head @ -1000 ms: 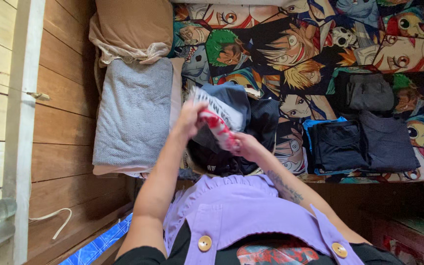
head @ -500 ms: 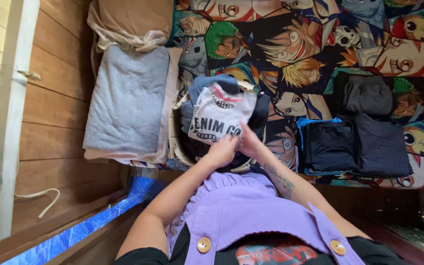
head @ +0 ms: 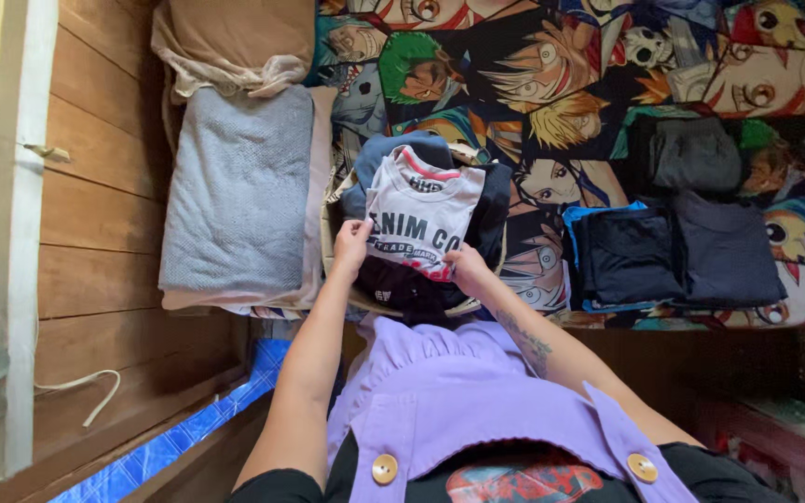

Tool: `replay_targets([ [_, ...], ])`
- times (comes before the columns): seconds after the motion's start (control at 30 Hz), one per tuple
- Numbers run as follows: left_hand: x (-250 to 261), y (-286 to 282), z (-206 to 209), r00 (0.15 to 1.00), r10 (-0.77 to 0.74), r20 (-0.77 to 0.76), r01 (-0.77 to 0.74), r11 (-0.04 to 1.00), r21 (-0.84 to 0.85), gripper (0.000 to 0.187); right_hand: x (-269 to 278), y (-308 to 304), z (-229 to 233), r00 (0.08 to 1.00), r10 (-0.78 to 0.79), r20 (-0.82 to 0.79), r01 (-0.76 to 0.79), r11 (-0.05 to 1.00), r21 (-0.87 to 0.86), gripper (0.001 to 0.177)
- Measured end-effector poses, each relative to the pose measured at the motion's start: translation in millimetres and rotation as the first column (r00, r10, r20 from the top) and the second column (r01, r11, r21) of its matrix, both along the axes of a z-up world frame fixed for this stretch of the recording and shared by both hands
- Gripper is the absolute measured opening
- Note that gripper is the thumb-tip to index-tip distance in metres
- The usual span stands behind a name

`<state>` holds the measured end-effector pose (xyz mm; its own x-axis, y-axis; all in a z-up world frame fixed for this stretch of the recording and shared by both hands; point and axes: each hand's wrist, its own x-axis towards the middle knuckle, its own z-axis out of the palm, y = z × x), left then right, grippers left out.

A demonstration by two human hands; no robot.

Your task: The person folds clothes by hand on a bed, including t-shirts and pants, and places them into a basket or into stacks on the bed.

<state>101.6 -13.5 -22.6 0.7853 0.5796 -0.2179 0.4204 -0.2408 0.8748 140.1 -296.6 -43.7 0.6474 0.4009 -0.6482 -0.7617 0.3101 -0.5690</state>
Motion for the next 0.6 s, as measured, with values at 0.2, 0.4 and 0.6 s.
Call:
replay_targets([
  [0.2, -10.3, 9.3, -15.4, 0.99, 0.035, 0.14, 0.008, 0.956, -0.295, 0.022, -15.1, -6.9, 11.4, 0.999, -0.028, 0.036, 0.026, 0.999, 0.041, 0.044],
  [0.4, -2.2, -5.6, 69.8, 0.968, -0.044, 0.248, 0.16, 0.868, -0.47, 0.032, -24.0, -12.6, 90.4, 0.994, -0.093, 0.061, 0.083, 0.985, 0.148, 0.04],
  [0.6, 8.2, -70.5, 200.7, 0.912, -0.249, 0.326, 0.41, 0.534, -0.74, 0.053, -37.9, -100.7, 222.4, 0.974, -0.175, 0.141, 0.122, 0.939, 0.322, 0.042],
])
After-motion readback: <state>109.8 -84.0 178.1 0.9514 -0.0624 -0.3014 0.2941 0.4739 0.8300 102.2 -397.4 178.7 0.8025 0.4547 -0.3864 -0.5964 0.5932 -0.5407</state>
